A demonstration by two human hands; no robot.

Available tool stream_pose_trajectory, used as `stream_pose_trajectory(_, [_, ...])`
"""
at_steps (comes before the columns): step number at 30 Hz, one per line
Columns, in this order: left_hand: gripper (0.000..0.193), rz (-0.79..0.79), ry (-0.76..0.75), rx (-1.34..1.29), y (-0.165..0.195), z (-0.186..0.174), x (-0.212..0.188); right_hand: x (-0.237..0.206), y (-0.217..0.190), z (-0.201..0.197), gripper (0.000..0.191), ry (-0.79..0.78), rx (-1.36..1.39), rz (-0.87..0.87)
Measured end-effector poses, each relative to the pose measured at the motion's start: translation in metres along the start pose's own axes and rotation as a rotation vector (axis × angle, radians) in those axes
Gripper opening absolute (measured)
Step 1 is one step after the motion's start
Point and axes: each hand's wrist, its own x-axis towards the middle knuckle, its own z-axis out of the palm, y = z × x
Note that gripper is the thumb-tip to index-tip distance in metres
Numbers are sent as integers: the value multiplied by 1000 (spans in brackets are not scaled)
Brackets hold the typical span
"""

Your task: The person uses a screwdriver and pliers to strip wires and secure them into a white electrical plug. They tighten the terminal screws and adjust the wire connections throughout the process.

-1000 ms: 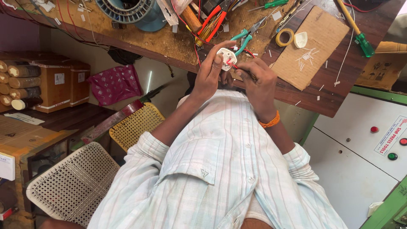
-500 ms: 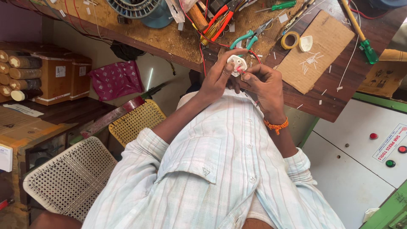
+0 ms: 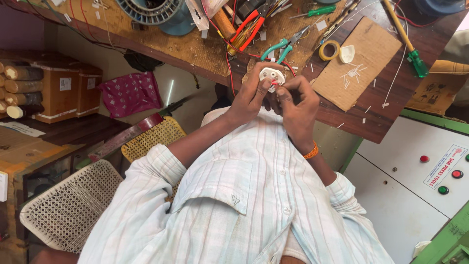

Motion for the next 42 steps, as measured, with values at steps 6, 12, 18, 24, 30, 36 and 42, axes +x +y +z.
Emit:
stream_pose_trajectory(6, [46,-54,121,-122,2,0,-1,22,6,-5,14,-95,254,143])
stream_pose_trajectory(12, [45,184,150,124,-2,-15,7,29,10,-4,15,-65,234,196])
stream_pose_trajectory(18, [48,61,87,-181,-7,-11,5,20,6,6,16,20,-379,-270])
stream_pose_trajectory(24, [47,17,51,-175,-3,-4,6,14,3,9,20,79,-349,-237])
stream_pose_trajectory(30, [47,34,23,-230,-1,-8,8,25,2,-2,16,-8,-87,-65])
stream_pose_trajectory(36, [50,48,34,-179,4,-24,6,24,-9,6,15,-45,-383,-220])
stream_pose_trajectory(42, [51,68,47,-181,11,-27,7,16,-16,17,13,20,-694,-458])
